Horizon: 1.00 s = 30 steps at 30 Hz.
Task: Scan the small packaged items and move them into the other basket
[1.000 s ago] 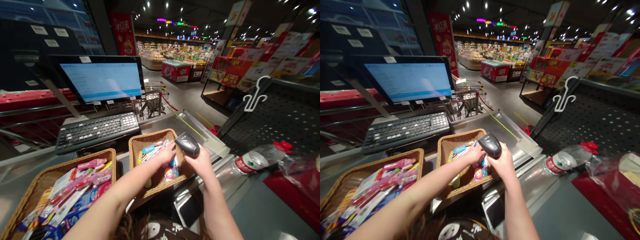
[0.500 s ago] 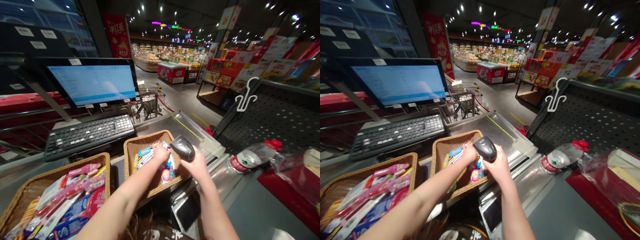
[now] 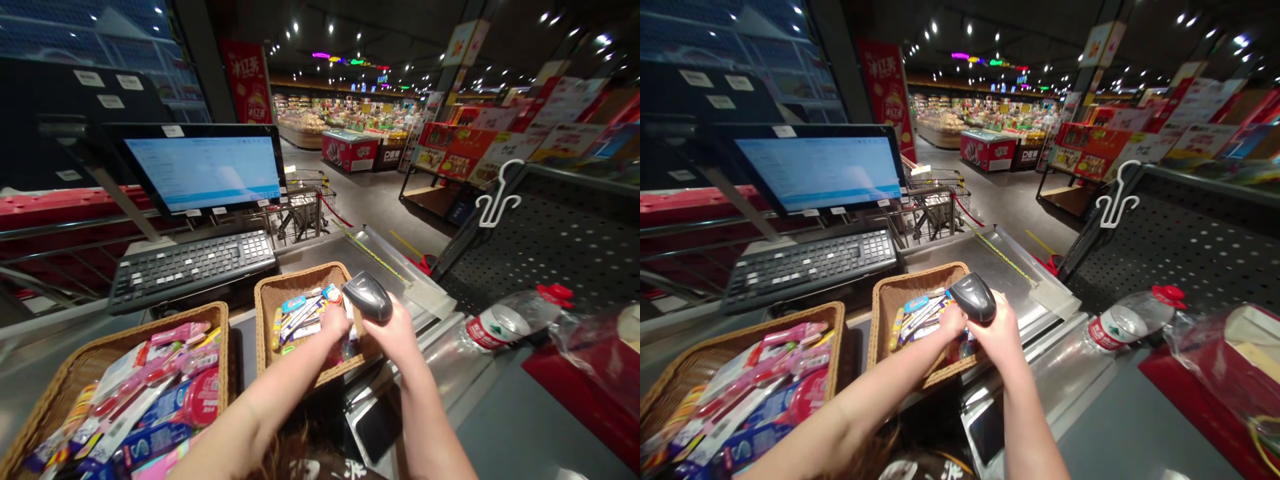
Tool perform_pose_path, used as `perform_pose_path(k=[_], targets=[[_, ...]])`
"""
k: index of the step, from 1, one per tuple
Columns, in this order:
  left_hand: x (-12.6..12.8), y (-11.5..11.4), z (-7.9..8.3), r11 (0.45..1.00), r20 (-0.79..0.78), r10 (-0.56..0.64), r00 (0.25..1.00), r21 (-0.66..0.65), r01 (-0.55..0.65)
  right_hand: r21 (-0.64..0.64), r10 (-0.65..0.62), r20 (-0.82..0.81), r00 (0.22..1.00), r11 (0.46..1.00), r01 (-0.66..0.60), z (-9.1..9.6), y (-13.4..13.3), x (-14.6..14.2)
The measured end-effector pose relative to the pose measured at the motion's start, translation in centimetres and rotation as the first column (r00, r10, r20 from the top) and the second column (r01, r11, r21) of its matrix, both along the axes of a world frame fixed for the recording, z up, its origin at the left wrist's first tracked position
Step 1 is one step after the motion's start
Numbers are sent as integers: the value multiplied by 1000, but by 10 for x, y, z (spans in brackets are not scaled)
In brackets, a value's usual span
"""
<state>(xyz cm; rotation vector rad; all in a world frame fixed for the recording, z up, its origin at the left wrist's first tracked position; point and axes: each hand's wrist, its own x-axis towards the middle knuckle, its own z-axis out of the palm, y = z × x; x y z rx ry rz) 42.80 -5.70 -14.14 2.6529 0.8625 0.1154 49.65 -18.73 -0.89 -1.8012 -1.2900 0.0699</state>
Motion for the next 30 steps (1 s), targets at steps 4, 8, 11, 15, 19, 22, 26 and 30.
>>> perform_pose_path(k=[4, 8, 11, 15, 19, 22, 26, 30], targets=[[-16, 20, 21, 981, 29, 194, 981, -7, -194, 12, -29, -4, 1000, 1000, 29, -1, -3, 1], [-52, 35, 55, 966, 110, 255, 961, 13, -258, 29, -49, -33, 998, 998, 50, 0, -3, -4], [-86, 40, 80, 971, 208, 204, 957, 83, -225, 33, -26, -27, 999, 999, 27, 2, 1, -10], [-124, 40, 108, 962, 249, 131, 959, 202, -184, 49, 14, 3, 1000, 999, -14, 5, 7, -19], [-153, 39, 126, 950, 262, 126, 957, 246, -192, 53, 40, 34, 999, 998, -41, 9, 12, -30], [-172, 42, 136, 944, 274, 138, 952, 254, -210, 62, 70, 66, 995, 995, -74, 13, 16, -38], [-197, 48, 146, 925, 310, 175, 934, 274, -264, 77, 139, 125, 982, 986, -149, 21, 25, -52], [-216, 52, 152, 905, 335, 221, 916, 281, -321, 89, 209, 143, 967, 971, -223, 27, 33, -70]])
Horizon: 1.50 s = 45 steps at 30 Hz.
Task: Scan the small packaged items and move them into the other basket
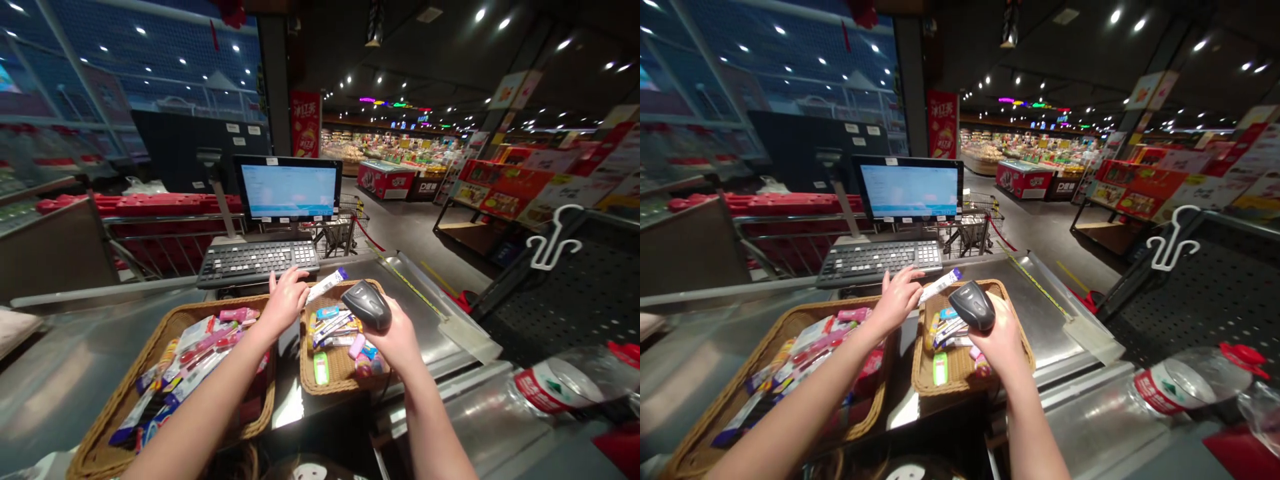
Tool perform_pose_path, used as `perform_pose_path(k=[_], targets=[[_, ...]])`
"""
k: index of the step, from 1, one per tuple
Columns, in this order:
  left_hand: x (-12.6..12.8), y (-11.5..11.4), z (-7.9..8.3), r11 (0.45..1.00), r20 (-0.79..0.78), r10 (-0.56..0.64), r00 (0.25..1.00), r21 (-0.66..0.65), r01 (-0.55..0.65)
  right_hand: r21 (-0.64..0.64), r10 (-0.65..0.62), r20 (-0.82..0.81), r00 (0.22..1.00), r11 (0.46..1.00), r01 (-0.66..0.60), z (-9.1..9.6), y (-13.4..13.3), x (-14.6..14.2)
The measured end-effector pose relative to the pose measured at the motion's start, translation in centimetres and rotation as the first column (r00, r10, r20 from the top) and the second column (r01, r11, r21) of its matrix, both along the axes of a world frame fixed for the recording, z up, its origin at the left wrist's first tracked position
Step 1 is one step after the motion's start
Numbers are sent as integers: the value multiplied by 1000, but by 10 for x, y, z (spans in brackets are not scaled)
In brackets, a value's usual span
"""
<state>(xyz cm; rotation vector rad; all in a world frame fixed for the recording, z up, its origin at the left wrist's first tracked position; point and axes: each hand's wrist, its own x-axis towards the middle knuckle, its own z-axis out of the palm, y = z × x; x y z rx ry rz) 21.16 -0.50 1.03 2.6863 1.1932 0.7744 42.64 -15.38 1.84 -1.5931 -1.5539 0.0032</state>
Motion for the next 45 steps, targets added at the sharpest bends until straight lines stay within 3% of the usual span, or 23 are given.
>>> perform_pose_path(k=[9, 19, 31, 37, 45], targets=[[-28, 0, 1, 995, 46, 75, 996, 56, -78, -8, 93, 10, 996, 996, -93, 3, 11, -31], [-57, 3, -1, 986, 46, 139, 989, 86, -143, -92, 120, 12, 993, 989, -118, 8, 9, -52], [-91, -6, 6, 970, 35, 224, 974, 92, -226, -107, 204, 9, 979, 974, -202, 11, 14, -72], [-112, -9, -1, 961, 32, 259, 965, 90, -261, -141, 209, 27, 978, 969, -203, 9, 19, -84], [-149, -15, -12, 936, 20, 342, 939, 77, -343, -180, 300, 7, 954, 939, -294, 9, 25, -101]])
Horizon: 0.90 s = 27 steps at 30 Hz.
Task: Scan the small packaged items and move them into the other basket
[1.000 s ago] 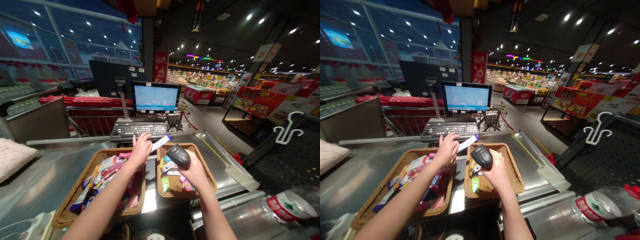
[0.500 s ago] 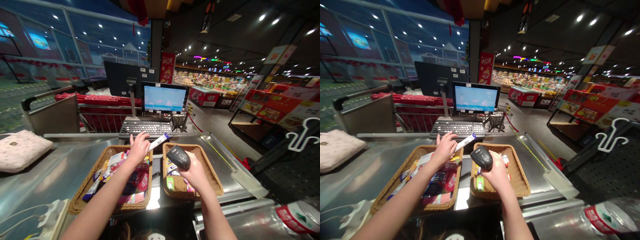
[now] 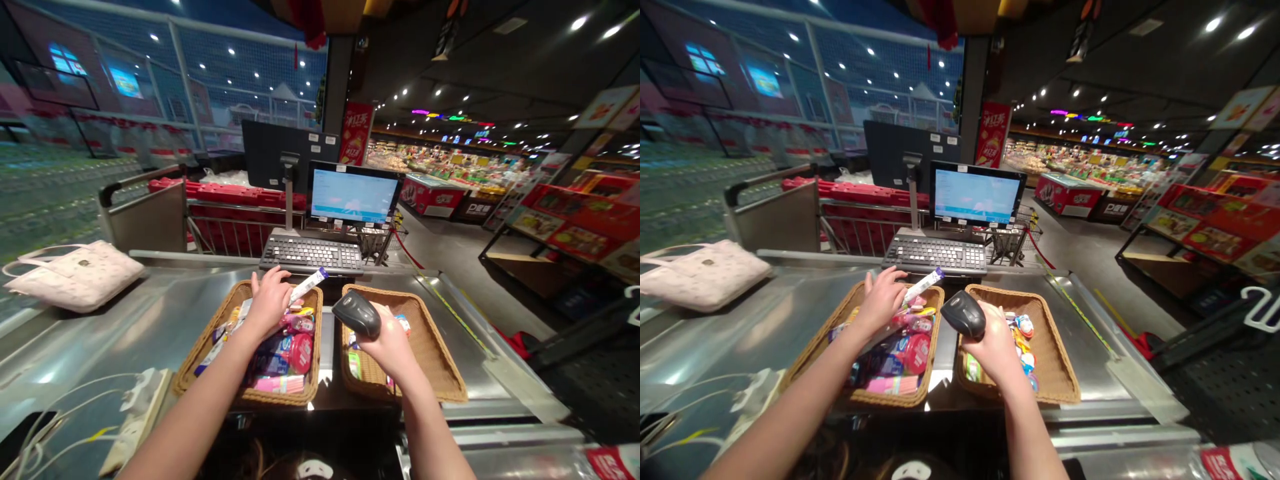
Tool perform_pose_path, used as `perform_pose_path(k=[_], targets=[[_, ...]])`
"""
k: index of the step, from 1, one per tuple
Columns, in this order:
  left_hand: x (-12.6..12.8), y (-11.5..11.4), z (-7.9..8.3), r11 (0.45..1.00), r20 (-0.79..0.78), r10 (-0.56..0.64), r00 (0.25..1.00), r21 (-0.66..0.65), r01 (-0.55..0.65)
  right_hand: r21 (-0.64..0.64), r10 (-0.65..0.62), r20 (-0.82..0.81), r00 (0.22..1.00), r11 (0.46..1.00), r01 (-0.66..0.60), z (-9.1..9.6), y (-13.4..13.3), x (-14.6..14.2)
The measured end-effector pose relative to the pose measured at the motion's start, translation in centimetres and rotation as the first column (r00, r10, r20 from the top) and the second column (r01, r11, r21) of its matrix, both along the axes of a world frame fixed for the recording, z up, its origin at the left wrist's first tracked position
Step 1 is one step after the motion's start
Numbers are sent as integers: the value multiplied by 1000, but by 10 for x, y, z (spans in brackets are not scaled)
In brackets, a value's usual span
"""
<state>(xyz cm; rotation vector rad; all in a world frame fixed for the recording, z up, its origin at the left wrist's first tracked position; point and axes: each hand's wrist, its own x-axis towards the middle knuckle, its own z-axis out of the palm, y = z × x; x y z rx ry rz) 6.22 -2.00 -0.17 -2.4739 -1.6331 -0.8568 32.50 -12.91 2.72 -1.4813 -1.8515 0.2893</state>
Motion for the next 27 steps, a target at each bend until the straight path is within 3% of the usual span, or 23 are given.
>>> perform_pose_path(k=[13, 22, 27], targets=[[-67, -8, -37, 983, -127, 129, 983, -113, -144, 14, 113, 17, 993, 994, -113, -2, 11, -31], [-81, -7, -72, 961, -215, 155, 964, -195, -197, -18, 121, -11, 993, 993, -121, -3, 11, -46], [-79, -5, -73, 956, -197, 233, 952, -131, -262, -13, 110, -15, 994, 994, -110, -5, 11, -45]])
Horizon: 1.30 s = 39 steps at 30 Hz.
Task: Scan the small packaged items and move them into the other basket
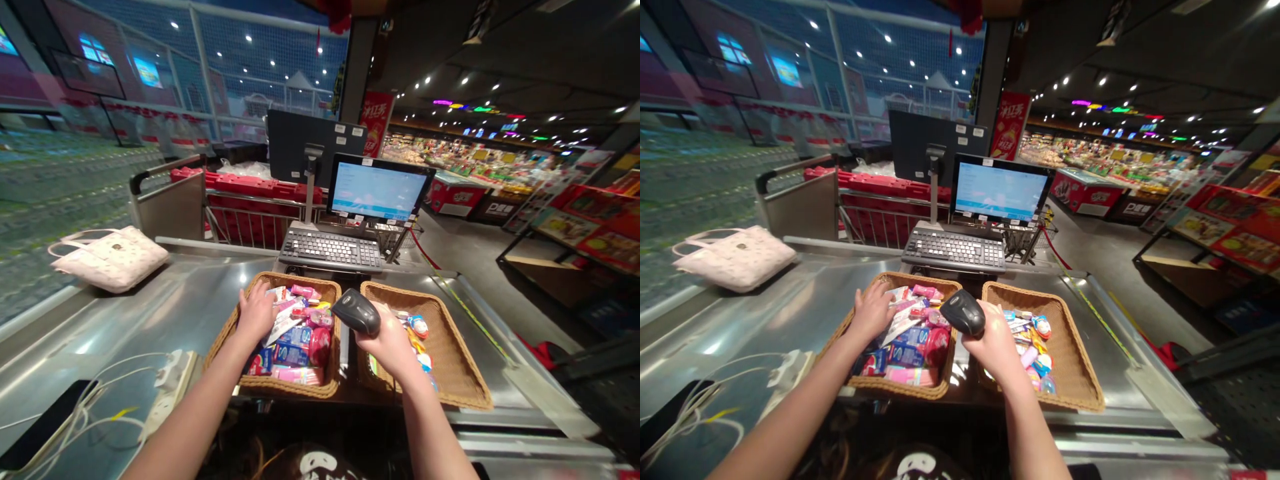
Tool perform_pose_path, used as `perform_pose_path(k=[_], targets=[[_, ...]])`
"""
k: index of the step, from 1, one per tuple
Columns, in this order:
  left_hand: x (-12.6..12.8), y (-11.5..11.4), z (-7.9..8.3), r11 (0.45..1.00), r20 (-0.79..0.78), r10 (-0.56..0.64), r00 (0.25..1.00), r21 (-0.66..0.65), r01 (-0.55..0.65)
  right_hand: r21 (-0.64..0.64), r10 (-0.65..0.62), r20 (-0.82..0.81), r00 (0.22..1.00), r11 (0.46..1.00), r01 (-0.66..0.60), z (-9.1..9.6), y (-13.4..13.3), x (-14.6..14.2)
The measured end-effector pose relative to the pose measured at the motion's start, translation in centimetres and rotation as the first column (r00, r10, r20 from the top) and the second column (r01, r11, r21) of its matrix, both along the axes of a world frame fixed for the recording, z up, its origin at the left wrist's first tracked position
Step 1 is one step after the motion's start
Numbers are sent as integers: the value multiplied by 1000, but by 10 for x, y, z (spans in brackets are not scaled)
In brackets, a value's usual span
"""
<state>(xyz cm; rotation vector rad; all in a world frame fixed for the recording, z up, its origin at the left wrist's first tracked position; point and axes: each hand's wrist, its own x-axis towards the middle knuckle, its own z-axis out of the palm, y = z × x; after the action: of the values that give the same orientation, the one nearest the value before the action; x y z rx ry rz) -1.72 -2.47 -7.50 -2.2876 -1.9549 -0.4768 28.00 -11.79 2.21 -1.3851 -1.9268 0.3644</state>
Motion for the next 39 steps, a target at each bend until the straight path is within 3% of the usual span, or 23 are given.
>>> perform_pose_path(k=[3, 7, 14, 20, 25, 29, 32, 34, 38, 39], targets=[[9, 3, 10, 999, 32, -43, 999, 35, 42, 18, -54, 3, 999, 998, 54, -2, -2, 10], [39, 10, 26, 984, 83, -172, 982, 62, 167, 14, -259, 18, 966, 966, 258, -1, -12, 41], [138, 20, 32, 885, 117, -465, 877, 50, 463, 63, -505, -31, 863, 860, 506, -3, -42, 113], [240, 22, 22, 719, 80, -689, 720, -52, 694, 55, -595, -62, 801, 800, 598, -14, -62, 156], [320, 14, 4, 593, 22, -792, 610, -212, 777, 62, -631, -39, 775, 773, 632, -20, -67, 180], [366, 6, -18, 530, 8, -831, 556, -290, 797, 53, -636, -45, 771, 769, 637, -21, -65, 196], [387, 6, -29, 437, 13, -886, 463, -305, 846, 32, -631, -61, 773, 773, 633, -23, -64, 205], [395, 9, -33, 439, 7, -885, 465, -317, 841, 26, -629, -68, 775, 775, 631, -24, -64, 211], [398, 10, -40, 591, -42, -787, 615, -334, 734, 0, -616, -106, 780, 785, 620, -27, -66, 221], [397, 8, -43, 608, -50, -773, 632, -341, 717, -7, -616, -121, 778, 784, 620, -28, -66, 223]])
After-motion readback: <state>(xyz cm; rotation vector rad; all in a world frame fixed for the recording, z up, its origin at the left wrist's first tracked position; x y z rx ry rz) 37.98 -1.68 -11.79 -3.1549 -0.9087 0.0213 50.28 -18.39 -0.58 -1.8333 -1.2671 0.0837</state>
